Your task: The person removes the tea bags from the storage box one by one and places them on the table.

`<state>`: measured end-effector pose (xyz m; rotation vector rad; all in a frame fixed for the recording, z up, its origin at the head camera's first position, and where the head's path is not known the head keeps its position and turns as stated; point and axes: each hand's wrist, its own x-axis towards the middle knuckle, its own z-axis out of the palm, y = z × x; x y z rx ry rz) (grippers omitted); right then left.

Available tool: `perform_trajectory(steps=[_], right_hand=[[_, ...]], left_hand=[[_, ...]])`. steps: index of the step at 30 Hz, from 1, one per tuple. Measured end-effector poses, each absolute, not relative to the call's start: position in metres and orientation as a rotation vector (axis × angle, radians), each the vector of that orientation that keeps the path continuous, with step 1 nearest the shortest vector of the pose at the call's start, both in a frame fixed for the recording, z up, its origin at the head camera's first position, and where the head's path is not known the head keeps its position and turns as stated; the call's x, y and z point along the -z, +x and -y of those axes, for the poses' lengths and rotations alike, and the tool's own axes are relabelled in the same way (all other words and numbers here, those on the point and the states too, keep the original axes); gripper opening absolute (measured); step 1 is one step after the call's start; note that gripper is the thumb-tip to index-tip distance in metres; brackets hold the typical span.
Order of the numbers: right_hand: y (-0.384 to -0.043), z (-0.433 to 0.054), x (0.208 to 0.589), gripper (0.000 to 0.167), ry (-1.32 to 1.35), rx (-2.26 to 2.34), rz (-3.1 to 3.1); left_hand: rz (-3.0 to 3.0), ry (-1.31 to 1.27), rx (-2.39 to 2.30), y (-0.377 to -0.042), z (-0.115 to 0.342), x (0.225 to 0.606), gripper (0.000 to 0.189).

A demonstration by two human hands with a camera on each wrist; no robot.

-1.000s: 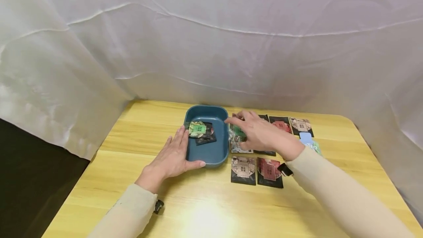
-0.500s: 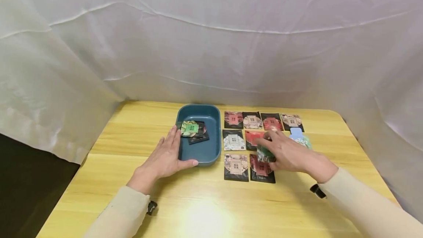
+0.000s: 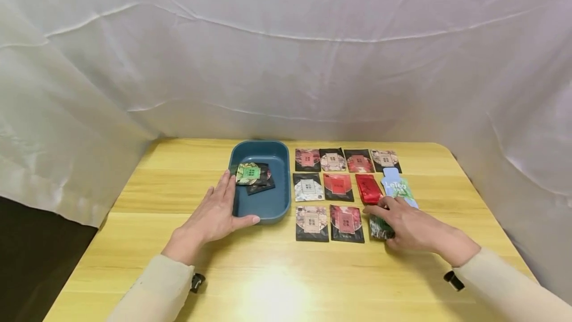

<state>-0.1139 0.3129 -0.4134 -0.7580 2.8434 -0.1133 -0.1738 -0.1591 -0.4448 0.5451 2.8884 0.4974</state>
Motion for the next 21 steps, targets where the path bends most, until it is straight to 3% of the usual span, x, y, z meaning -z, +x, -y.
perform_trajectory(steps=[21], right_hand=[[-0.1146, -0.3081, 0.4193, 0.088, -0.744, 0.036, -2.827]], left_hand=[[-2.888, 0.552, -0.511, -0.1732, 0.1590, 0.4426, 0.135]])
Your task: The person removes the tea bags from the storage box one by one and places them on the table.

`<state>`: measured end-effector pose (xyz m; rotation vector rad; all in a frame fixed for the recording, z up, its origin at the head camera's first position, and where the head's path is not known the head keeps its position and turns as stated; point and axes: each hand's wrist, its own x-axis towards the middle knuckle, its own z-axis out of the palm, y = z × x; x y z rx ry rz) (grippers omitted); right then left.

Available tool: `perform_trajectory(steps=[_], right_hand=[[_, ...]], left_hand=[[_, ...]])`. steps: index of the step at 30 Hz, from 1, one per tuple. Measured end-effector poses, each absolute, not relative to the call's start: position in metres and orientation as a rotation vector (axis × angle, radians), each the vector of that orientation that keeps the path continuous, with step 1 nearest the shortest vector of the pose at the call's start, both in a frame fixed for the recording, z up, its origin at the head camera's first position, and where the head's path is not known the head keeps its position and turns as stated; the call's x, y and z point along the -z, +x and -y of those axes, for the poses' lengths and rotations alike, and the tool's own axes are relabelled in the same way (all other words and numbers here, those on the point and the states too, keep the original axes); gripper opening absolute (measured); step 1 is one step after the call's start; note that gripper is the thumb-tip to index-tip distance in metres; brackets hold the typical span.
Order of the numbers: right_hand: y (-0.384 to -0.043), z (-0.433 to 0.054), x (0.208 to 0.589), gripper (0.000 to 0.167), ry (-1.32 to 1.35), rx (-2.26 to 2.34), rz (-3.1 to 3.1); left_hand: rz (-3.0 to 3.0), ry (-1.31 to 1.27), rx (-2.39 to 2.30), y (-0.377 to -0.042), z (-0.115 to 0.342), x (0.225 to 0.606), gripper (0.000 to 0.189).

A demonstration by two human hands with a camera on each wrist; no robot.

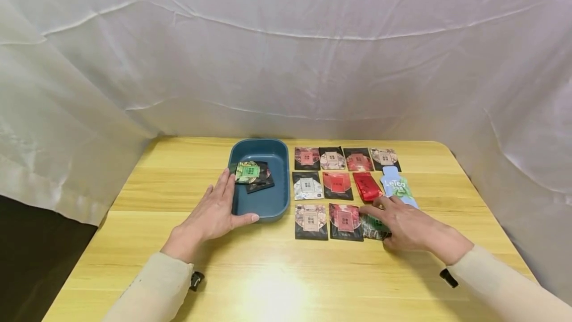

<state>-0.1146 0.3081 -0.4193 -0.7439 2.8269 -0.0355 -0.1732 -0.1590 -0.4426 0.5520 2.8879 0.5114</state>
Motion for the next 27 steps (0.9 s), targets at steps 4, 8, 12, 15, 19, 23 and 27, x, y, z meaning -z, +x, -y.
perform_trajectory(steps=[4, 8, 12, 15, 19, 23, 27], right_hand=[[-0.120, -0.304, 0.413, 0.080, -0.802, 0.019, -2.846], [-0.134, -0.292, 0.403, 0.065, -0.934, 0.018, -2.931], [-0.158, -0.273, 0.395, 0.051, -1.038, 0.042, -3.019], [-0.175, -0.257, 0.391, 0.047, -1.078, 0.052, -3.025], [-0.197, -0.230, 0.383, 0.047, -1.075, 0.057, -2.990], [-0.225, -0.190, 0.372, 0.052, -1.015, 0.092, -2.916], [-0.252, -0.142, 0.369, 0.055, -0.967, 0.142, -2.839]], left_hand=[[-2.895, 0.547, -0.512, -0.172, 0.162, 0.441, 0.135], [-2.889, 0.525, -0.505, -0.171, 0.166, 0.443, 0.137], [-2.886, 0.506, -0.505, -0.170, 0.166, 0.446, 0.136], [-2.874, 0.513, -0.509, -0.170, 0.162, 0.448, 0.136], [-2.852, 0.525, -0.513, -0.170, 0.156, 0.447, 0.137], [-2.855, 0.519, -0.510, -0.172, 0.154, 0.443, 0.137], [-2.858, 0.504, -0.523, -0.172, 0.155, 0.439, 0.135]])
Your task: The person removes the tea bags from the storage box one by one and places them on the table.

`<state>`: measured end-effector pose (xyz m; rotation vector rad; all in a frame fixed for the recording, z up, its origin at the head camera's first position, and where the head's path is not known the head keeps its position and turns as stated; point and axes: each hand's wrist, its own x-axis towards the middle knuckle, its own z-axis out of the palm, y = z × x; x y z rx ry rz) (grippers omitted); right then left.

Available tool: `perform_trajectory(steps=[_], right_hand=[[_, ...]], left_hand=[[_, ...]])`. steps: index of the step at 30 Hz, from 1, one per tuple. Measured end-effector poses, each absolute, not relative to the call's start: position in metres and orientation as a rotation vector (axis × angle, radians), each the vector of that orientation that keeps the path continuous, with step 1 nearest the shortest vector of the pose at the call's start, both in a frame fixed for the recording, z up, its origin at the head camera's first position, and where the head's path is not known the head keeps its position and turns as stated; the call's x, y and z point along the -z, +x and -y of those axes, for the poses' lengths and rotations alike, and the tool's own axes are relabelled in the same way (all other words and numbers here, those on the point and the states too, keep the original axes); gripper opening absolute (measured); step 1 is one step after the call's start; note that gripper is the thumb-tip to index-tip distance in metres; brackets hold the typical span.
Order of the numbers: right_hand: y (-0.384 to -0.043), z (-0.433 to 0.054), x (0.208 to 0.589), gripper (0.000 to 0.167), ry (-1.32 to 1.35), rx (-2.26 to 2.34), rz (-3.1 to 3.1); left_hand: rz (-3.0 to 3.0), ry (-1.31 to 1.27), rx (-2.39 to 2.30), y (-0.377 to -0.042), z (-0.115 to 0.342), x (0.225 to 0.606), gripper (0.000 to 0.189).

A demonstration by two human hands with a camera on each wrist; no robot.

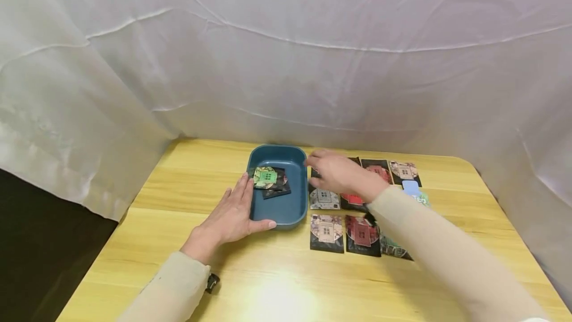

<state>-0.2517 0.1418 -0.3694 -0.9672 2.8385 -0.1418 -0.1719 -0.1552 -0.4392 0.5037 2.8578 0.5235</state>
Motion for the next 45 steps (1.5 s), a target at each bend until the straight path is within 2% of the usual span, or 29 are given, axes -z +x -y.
perform_trajectory(steps=[6, 11, 17, 24, 28, 32, 45], right_hand=[[-0.272, -0.083, 0.380, 0.060, -0.939, 0.138, -2.781], [-0.281, -0.054, 0.389, 0.065, -0.885, 0.105, -2.756], [-0.288, -0.038, 0.397, 0.073, -0.820, 0.020, -2.719], [-0.294, -0.036, 0.410, 0.098, -0.717, -0.004, -2.681], [-0.295, -0.038, 0.418, 0.107, -0.693, 0.037, -2.659], [-0.296, -0.037, 0.423, 0.109, -0.716, 0.079, -2.652], [-0.297, -0.033, 0.425, 0.099, -0.732, 0.045, -2.687]], left_hand=[[-2.856, 0.515, -0.513, -0.169, 0.149, 0.438, 0.134], [-2.861, 0.537, -0.517, -0.168, 0.145, 0.436, 0.133], [-2.852, 0.541, -0.519, -0.168, 0.143, 0.435, 0.135], [-2.852, 0.531, -0.517, -0.168, 0.143, 0.435, 0.135], [-2.846, 0.536, -0.521, -0.167, 0.143, 0.434, 0.134], [-2.841, 0.546, -0.524, -0.166, 0.142, 0.433, 0.133], [-2.877, 0.560, -0.455, -0.165, 0.142, 0.431, 0.131]])
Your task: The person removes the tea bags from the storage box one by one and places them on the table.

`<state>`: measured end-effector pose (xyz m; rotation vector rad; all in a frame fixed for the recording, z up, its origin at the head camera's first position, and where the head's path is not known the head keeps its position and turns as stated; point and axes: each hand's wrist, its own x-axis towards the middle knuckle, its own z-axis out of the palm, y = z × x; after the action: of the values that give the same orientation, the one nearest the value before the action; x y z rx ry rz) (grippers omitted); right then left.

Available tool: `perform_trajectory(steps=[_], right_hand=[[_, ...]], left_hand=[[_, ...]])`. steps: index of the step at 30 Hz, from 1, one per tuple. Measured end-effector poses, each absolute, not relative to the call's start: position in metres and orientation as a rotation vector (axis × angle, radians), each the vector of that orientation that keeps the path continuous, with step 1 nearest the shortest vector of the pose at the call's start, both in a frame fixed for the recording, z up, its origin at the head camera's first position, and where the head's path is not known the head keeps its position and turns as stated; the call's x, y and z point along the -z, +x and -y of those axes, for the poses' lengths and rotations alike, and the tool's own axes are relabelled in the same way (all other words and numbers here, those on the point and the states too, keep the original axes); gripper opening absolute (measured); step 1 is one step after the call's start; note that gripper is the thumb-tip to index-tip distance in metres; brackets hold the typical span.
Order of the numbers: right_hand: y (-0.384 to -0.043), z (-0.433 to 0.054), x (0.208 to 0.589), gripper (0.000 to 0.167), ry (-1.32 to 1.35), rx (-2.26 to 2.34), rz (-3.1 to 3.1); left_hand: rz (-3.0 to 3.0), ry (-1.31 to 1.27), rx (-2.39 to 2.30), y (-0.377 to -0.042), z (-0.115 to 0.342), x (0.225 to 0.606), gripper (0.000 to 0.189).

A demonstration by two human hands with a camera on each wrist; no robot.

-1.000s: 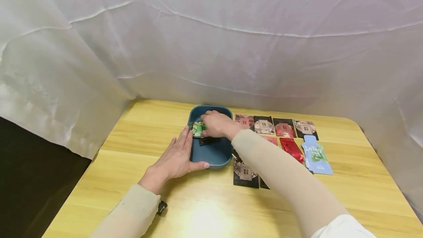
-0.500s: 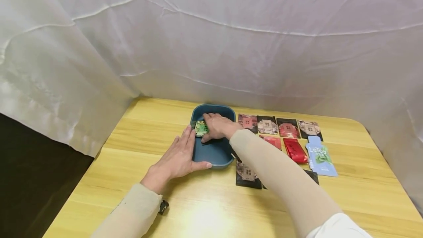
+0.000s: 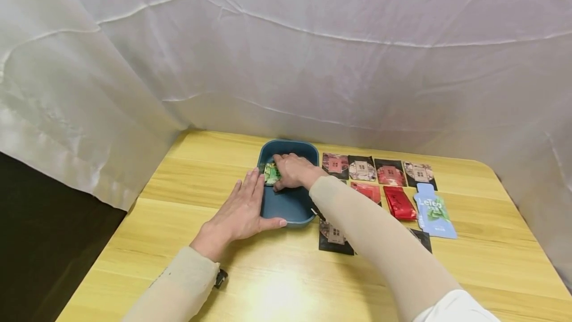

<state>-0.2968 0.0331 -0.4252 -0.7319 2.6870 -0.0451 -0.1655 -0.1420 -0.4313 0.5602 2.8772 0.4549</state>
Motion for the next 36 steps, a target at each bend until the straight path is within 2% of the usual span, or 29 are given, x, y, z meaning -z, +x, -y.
perform_trajectory(steps=[8, 15, 24, 36], right_hand=[[-0.295, -0.034, 0.421, 0.099, -0.725, 0.064, -2.665], [-0.290, -0.038, 0.414, 0.087, -0.742, 0.086, -2.679], [-0.285, -0.053, 0.403, 0.088, -0.795, 0.217, -2.693], [-0.270, -0.069, 0.376, 0.084, -0.861, 0.150, -2.711]], left_hand=[[-2.867, 0.550, -0.455, -0.165, 0.141, 0.430, 0.131], [-2.864, 0.545, -0.465, -0.165, 0.141, 0.431, 0.131], [-2.853, 0.530, -0.471, -0.166, 0.140, 0.431, 0.133], [-2.841, 0.517, -0.483, -0.165, 0.141, 0.431, 0.133]])
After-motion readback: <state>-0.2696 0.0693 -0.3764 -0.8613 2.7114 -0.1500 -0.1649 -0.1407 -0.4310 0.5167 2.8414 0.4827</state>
